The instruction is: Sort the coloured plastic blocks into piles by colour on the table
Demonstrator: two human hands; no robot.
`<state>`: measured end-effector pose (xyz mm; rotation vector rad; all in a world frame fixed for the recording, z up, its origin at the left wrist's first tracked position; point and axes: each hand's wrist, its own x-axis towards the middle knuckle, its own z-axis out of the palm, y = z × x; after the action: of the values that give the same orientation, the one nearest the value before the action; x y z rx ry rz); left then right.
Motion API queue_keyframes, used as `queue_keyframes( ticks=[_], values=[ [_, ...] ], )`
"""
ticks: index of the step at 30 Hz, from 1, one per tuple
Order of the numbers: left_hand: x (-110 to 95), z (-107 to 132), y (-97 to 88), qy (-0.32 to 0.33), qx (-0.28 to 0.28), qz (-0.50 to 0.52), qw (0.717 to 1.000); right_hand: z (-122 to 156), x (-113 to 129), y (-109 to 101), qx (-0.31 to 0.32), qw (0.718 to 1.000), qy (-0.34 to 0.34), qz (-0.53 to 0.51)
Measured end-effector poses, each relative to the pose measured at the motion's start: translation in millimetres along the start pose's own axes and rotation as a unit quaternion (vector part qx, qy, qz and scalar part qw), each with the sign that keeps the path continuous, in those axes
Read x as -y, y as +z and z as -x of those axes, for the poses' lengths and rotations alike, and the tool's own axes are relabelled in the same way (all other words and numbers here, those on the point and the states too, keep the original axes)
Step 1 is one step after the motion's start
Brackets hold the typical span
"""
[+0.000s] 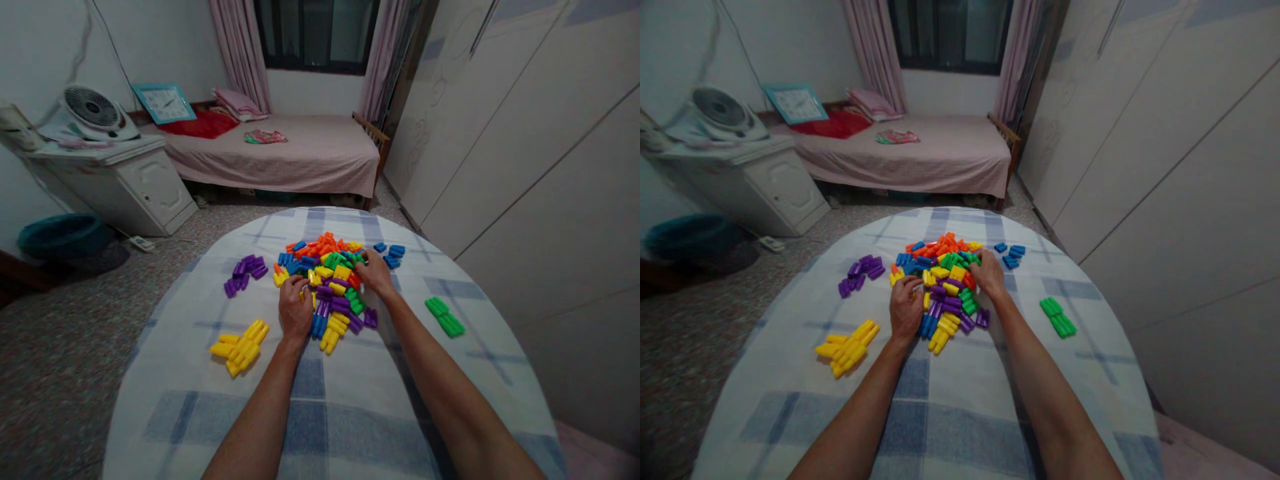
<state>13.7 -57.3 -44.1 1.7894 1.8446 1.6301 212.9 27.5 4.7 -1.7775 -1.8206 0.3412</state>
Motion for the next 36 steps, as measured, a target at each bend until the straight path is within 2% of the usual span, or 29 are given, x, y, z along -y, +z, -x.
queue_keyframes(
  ticks=[3, 6, 11, 14, 20, 26, 32, 36],
  values=[
    [0.5, 0.1, 0.4, 0.000, -0.003, 0.000, 1.000, -1.3, 5.2, -0.2, 0.076, 0.992, -0.016, 0.098],
    [1.0, -0.2, 0.2, -0.001, -0.002, 0.001, 1.000, -6.5, 13.5, -2.1, 0.127, 0.979, -0.004, 0.158],
    [1.1, -0.5, 0.4, -0.003, 0.002, -0.002, 1.000, -24.5, 23.2, -11.7, 0.218, 0.952, -0.005, 0.215],
    [1.1, -0.2, 1.0, -0.007, 0.002, 0.002, 1.000, -31.0, 23.2, -15.3, 0.248, 0.944, -0.012, 0.218],
    [2.5, -0.2, 1.8, -0.011, 0.006, 0.000, 1.000, -25.2, 23.1, -14.3, 0.238, 0.950, -0.022, 0.201],
    [3.7, 0.2, 2.2, -0.016, 0.008, 0.004, 1.000, -19.9, 27.1, -12.9, 0.206, 0.958, 0.025, 0.198],
    [4.6, 0.0, 2.1, -0.012, 0.016, 0.001, 1.000, -18.0, 22.2, -9.7, 0.234, 0.953, 0.019, 0.190],
    [3.8, -0.2, 0.7, -0.011, 0.013, 0.004, 1.000, -10.8, 27.2, -4.5, 0.230, 0.953, 0.022, 0.196]
  ],
)
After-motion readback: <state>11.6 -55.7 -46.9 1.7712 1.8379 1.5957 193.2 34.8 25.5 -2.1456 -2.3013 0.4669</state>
